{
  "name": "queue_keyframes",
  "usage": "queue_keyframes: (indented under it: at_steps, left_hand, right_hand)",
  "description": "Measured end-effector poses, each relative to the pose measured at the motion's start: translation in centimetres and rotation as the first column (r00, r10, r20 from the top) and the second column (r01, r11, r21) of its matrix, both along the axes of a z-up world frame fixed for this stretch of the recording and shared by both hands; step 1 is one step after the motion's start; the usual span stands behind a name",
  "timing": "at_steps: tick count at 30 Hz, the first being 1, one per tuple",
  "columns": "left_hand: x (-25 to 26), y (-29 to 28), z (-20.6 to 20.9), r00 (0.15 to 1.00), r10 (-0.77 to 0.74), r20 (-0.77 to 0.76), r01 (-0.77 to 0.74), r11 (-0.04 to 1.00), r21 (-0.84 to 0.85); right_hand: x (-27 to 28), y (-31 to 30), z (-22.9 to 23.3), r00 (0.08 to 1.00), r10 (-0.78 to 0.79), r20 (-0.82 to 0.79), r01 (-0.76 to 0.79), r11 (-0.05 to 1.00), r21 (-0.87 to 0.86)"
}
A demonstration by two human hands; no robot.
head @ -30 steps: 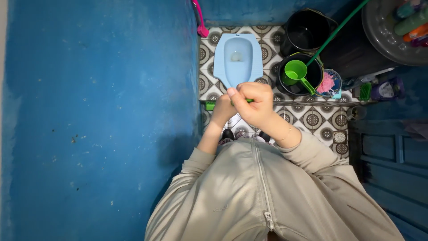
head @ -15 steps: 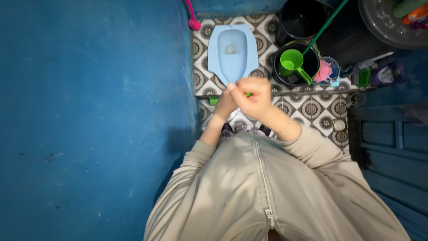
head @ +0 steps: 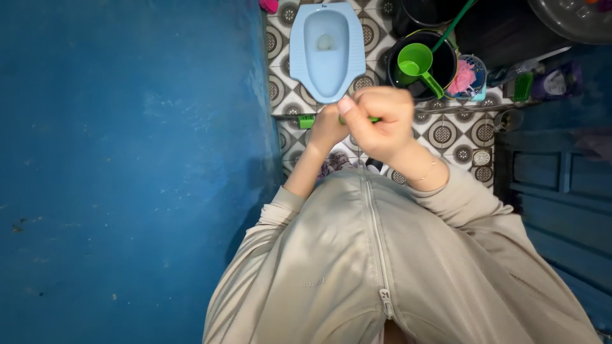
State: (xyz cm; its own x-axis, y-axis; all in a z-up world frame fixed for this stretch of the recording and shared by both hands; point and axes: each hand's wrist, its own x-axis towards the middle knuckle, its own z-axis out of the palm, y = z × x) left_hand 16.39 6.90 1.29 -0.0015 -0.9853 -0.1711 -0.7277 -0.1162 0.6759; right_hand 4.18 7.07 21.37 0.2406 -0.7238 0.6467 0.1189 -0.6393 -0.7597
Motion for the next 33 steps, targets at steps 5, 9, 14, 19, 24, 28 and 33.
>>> queue_keyframes:
  at_steps: [5, 9, 14, 19, 24, 28, 33]
  left_hand:
    - [-1.2, -0.4, -1.2, 1.000, -0.024, 0.012, 0.024, 0.999, -0.023]
    - [-2.2, -0.4, -2.2, 0.999, -0.047, 0.025, 0.048, 0.998, -0.041]
    - [-3.4, -0.5, -3.2, 0.997, -0.070, 0.034, 0.072, 0.996, -0.058]
    - [-4.7, -1.7, -3.2, 0.996, -0.073, 0.049, 0.076, 0.995, -0.061]
    - [-6.1, -1.7, -2.6, 0.995, -0.077, 0.059, 0.078, 0.997, -0.018]
    - [-6.4, -1.0, -2.0, 0.996, -0.072, 0.053, 0.070, 0.997, 0.045]
    - [-6.4, -2.1, -4.3, 0.998, -0.045, -0.035, 0.049, 0.992, 0.120]
  right_hand:
    - [-0.4, -0.3, -6.3, 0.999, -0.037, 0.012, 0.037, 0.999, 0.025]
    - [-0.4, -0.2, -9.8, 0.998, -0.068, -0.004, 0.068, 0.997, 0.032]
    - [-2.4, -0.4, -7.1, 0.999, -0.051, 0.018, 0.050, 0.997, 0.057]
    - [-4.9, -1.3, -1.4, 0.999, -0.024, 0.023, 0.023, 0.999, 0.046]
    - [-6.8, -1.1, 4.8, 0.999, 0.052, 0.017, -0.051, 0.998, -0.026]
    - [-7.4, -1.2, 5.8, 0.997, 0.073, 0.021, -0.072, 0.997, -0.017]
    - [-7.3, -2.8, 0.7, 0.999, 0.042, 0.022, -0.041, 0.998, -0.038]
